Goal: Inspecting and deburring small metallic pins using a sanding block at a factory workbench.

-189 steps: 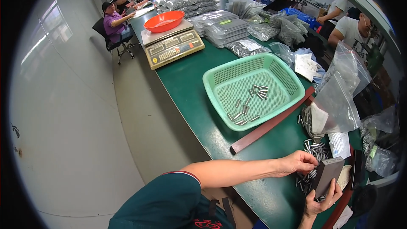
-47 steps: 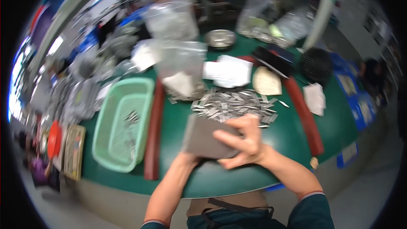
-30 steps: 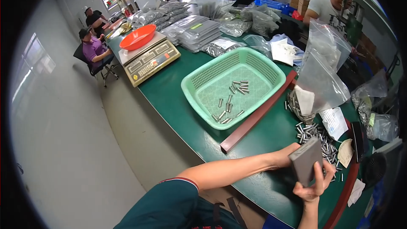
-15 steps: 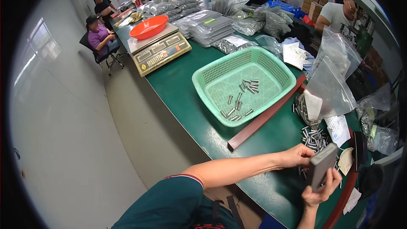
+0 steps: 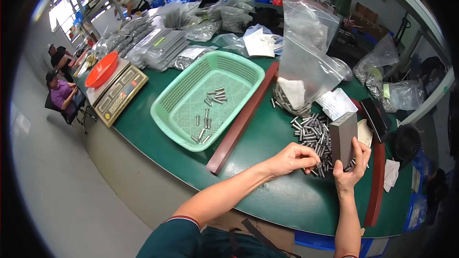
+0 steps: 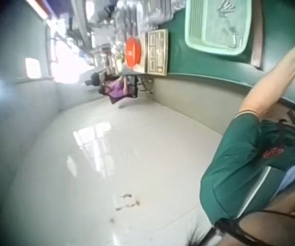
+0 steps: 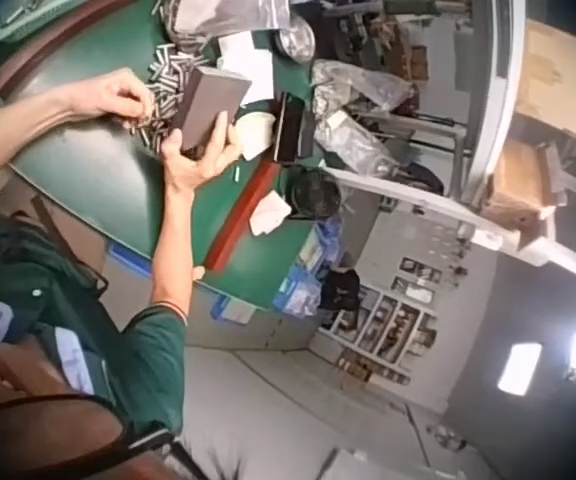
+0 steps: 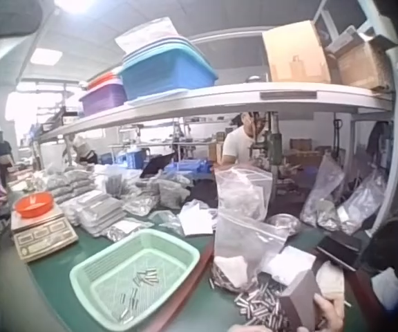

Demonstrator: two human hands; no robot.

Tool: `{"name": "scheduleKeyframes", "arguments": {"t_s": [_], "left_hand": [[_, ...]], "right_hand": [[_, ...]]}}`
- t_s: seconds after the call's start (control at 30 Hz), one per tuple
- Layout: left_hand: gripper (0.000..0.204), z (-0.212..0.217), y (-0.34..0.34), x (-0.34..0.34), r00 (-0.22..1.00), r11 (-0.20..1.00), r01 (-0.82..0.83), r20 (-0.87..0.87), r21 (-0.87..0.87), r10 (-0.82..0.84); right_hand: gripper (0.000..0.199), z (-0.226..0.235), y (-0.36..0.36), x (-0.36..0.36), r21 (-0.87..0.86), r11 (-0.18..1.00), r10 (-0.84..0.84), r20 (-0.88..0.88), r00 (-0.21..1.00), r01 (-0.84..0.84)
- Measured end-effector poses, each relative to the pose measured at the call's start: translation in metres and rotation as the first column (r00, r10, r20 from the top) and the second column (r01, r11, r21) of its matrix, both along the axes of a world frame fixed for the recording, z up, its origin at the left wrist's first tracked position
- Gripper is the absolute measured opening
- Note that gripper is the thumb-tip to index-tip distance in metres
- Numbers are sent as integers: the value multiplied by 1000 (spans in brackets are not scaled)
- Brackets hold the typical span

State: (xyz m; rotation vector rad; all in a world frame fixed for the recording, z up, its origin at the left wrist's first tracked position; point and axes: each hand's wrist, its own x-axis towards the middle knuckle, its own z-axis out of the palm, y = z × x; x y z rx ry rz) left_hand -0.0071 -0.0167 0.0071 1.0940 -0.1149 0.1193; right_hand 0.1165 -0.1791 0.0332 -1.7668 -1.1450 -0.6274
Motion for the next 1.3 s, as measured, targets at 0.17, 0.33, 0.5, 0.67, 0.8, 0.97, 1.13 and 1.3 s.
{"name": "scheduleKeyframes", "arguments": {"t_s": [0.17,0.33,0.5,0.67,0.8,0.97,1.13,1.3], "left_hand": [[14,-4,2,0,967,984,-158,-215,-87,136],[19,-1,2,7,998,999,-33,-58,20,34],[17,5,-3,-3,910,946,-309,-319,-99,264],[20,-8,4,0,990,995,-90,-111,-46,84],[22,-10,8,8,995,966,-93,-58,-240,82],[24,-2,12,8,989,969,-141,-66,-201,130],[23,-7,7,6,994,970,-99,-60,-223,88],[21,-6,-2,-2,970,979,-197,-136,58,203]], "right_hand": [[66,-5,4,-31,-111,953,297,172,939,-281],[62,-1,4,4,0,1000,-1,-35,999,1],[62,2,7,-30,-81,965,260,171,950,-250],[63,-8,7,-2,-13,999,-51,-21,998,51],[63,-4,0,4,81,996,-17,-91,996,24],[62,-7,6,7,71,997,1,-89,996,5],[65,-9,4,-6,39,996,79,3,997,-79],[62,-1,10,-19,12,985,172,67,983,-174]]}}
